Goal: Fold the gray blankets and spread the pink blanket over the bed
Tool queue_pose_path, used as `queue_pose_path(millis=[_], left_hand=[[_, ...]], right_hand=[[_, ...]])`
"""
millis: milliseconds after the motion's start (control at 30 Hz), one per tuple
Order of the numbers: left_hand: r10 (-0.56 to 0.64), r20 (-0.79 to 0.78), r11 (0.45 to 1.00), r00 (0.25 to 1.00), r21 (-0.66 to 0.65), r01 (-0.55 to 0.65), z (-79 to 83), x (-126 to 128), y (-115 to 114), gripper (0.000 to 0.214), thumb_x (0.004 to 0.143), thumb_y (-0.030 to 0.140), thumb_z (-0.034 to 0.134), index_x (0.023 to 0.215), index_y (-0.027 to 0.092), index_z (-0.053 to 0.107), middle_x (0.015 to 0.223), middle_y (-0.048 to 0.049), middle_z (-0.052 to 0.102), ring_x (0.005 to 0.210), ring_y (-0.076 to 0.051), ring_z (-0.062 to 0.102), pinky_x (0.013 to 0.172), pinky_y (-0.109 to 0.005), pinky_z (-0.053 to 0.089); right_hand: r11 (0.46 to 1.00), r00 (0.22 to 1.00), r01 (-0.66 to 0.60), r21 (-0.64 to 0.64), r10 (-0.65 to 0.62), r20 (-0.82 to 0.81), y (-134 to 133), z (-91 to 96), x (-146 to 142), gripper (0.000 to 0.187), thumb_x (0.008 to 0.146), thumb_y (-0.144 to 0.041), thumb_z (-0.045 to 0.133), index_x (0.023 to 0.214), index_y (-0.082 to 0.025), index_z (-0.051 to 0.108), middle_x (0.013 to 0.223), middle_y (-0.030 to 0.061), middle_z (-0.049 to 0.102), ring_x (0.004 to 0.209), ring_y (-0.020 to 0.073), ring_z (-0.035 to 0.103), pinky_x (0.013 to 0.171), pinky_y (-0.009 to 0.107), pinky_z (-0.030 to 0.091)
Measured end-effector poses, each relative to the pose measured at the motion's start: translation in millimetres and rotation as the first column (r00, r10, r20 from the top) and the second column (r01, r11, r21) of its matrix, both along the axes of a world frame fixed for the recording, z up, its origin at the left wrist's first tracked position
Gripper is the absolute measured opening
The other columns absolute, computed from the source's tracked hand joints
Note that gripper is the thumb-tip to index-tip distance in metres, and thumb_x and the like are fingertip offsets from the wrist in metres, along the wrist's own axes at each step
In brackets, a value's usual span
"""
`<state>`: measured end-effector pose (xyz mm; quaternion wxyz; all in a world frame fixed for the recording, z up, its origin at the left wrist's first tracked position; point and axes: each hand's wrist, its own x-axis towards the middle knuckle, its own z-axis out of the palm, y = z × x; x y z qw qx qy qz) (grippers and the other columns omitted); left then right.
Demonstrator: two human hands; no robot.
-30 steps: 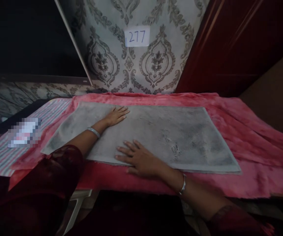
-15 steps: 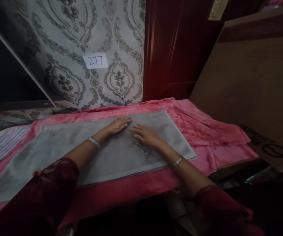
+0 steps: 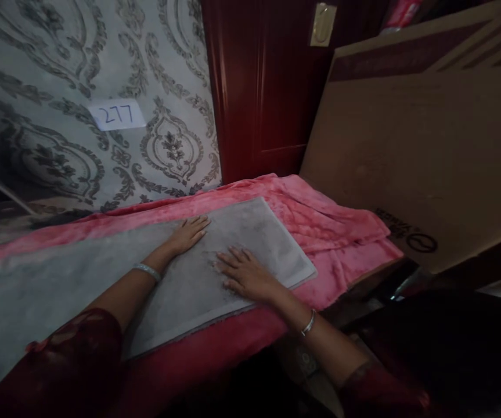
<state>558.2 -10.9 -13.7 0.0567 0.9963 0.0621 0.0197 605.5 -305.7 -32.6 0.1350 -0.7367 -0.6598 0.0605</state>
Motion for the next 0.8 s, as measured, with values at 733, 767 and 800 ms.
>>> queue_pose_path(millis=[733,767,800], left_hand=[[-0.252,-0.004,0.968,0.968,-0.005,0.252,-1.7,129.9,-95.0,0.057,0.103,0.041,0.032,0.158,0.027,0.034,0.168,-0.0079,0.025,0.155,-0.028,0.019,0.123,-0.061,0.012],[-0.257,-0.009,0.966,0.966,-0.012,0.256,-2.9,129.9,-93.3,0.057,0.103,0.042,0.031,0.158,0.028,0.033,0.168,-0.0073,0.024,0.155,-0.028,0.019,0.124,-0.060,0.012],[-0.260,-0.012,0.966,0.966,-0.019,0.260,-3.5,130.0,-92.0,0.057,0.103,0.043,0.031,0.158,0.029,0.033,0.168,-0.0066,0.024,0.156,-0.027,0.018,0.124,-0.060,0.011]], right_hand=[[0.757,0.744,0.652,0.047,-0.651,0.153,-22.9,-10.6,57.8,0.071,0.100,-0.060,0.039,0.160,-0.022,0.031,0.166,0.0161,0.021,0.153,0.0377,0.018,0.119,0.065,0.016],[0.755,0.742,0.653,0.050,-0.652,0.154,-32.3,-14.5,52.7,0.072,0.100,-0.060,0.040,0.160,-0.021,0.032,0.166,0.0166,0.021,0.153,0.0376,0.018,0.120,0.065,0.016],[0.754,0.741,0.654,0.058,-0.654,0.154,-41.4,-18.0,47.4,0.072,0.100,-0.060,0.041,0.160,-0.021,0.033,0.166,0.0170,0.022,0.153,0.0373,0.018,0.120,0.064,0.016]])
